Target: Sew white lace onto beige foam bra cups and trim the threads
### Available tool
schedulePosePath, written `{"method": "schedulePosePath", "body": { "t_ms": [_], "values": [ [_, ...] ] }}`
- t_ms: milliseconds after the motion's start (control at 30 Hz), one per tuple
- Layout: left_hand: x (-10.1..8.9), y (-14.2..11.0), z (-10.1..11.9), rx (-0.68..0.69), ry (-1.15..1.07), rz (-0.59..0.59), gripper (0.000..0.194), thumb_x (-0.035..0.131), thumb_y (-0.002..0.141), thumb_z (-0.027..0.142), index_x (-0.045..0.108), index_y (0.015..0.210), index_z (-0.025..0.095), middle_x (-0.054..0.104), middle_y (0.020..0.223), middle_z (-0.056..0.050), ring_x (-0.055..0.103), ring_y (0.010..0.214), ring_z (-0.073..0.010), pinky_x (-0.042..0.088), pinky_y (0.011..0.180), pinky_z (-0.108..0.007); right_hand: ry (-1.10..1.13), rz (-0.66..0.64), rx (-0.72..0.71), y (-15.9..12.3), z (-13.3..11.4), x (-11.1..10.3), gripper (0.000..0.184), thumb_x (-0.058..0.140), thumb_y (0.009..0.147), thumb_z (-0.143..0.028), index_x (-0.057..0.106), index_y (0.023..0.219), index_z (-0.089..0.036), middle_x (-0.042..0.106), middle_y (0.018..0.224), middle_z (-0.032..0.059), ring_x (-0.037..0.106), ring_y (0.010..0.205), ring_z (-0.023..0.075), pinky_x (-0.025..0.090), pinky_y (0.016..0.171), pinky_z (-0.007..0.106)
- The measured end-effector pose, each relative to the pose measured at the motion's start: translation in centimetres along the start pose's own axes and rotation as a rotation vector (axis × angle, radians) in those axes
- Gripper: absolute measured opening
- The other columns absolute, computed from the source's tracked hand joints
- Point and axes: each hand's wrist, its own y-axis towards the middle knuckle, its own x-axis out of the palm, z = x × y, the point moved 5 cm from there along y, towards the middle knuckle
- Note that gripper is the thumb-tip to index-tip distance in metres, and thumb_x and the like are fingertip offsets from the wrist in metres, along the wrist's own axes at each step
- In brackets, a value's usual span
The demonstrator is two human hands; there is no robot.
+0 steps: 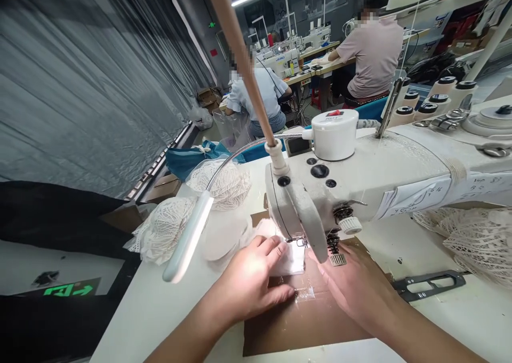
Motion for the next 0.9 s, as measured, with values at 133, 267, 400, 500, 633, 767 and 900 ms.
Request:
{"method": "schedulePosePath", "body": {
  "t_ms": [133,267,400,500,633,767,900],
  "values": [
    [-1.1,-1.8,1.3,0.062,-0.090,-0.190,0.046,0.073,0.070,0.052,0.062,0.103,0.021,0.063,0.097,-0.005,0.058,0.081,-0.0244,0.049,0.063,-0.032,-0.016,-0.040,0.027,0.2,-0.1,-0.1,0.034,0.036,0.094,-0.017,0.065,0.112,-0.024,0.073,0.097,0.0066,0.069,0.080,0.0221,0.052,0.066,0.031],
    [-0.6,-2.8,2.5,0.181,-0.057,-0.154,0.041,0.067,0.074,0.028,0.058,0.113,0.022,0.061,0.101,-0.006,0.056,0.087,-0.0249,0.049,0.069,-0.033,-0.015,-0.046,0.052,0.0,0.0,0.4,0.037,0.035,0.093,-0.016,0.064,0.114,-0.024,0.073,0.097,0.0077,0.069,0.083,0.0229,0.054,0.067,0.032],
    [1.1,-2.1,2.5,0.206,0.053,-0.021,0.020,0.050,0.080,0.009,0.059,0.096,0.017,0.060,0.095,-0.008,0.054,0.082,-0.0230,0.046,0.068,-0.033,0.038,-0.067,0.081,0.0,0.1,0.6,0.037,0.034,0.094,-0.017,0.065,0.111,-0.025,0.073,0.097,0.0078,0.069,0.086,0.0233,0.054,0.071,0.034],
    [1.7,-0.9,1.4,0.191,-0.094,0.036,0.014,0.045,0.087,0.012,0.055,0.079,0.016,0.059,0.080,-0.005,0.051,0.072,-0.0184,0.041,0.063,-0.029,0.084,-0.073,0.083,0.2,0.1,0.2,0.034,0.036,0.095,-0.018,0.065,0.111,-0.026,0.073,0.094,0.0065,0.068,0.086,0.0237,0.054,0.073,0.035],
    [2.2,0.5,-1.8,0.012,-0.793,-0.012,0.027,0.048,0.092,0.032,0.050,0.069,0.016,0.048,0.065,0.002,0.042,0.060,-0.0109,0.034,0.056,-0.022,0.093,-0.076,0.049,0.0,0.0,-0.4,0.029,0.037,0.100,-0.026,0.062,0.113,-0.023,0.073,0.084,0.0044,0.068,0.072,0.0205,0.054,0.063,0.031],
    [3.0,1.0,-3.8,-0.087,-1.053,0.012,0.036,0.046,0.092,0.045,0.047,0.070,0.016,0.043,0.066,0.003,0.039,0.059,-0.0100,0.031,0.054,-0.022,-0.056,0.079,-0.116,-0.2,-1.8,-1.2,0.035,0.039,0.101,-0.042,0.056,0.115,-0.014,0.072,0.092,0.0091,0.070,0.075,0.0215,0.054,0.061,0.031],
    [3.7,1.1,-4.1,-0.061,-1.053,0.037,0.037,0.044,0.092,0.048,0.046,0.072,0.017,0.042,0.066,0.003,0.039,0.059,-0.0099,0.032,0.055,-0.022,-0.207,0.131,-0.226,0.3,-3.8,-0.7,0.046,0.033,0.102,-0.046,0.053,0.122,-0.009,0.069,0.097,0.0142,0.069,0.071,0.0238,0.052,0.058,0.034]
  ]
}}
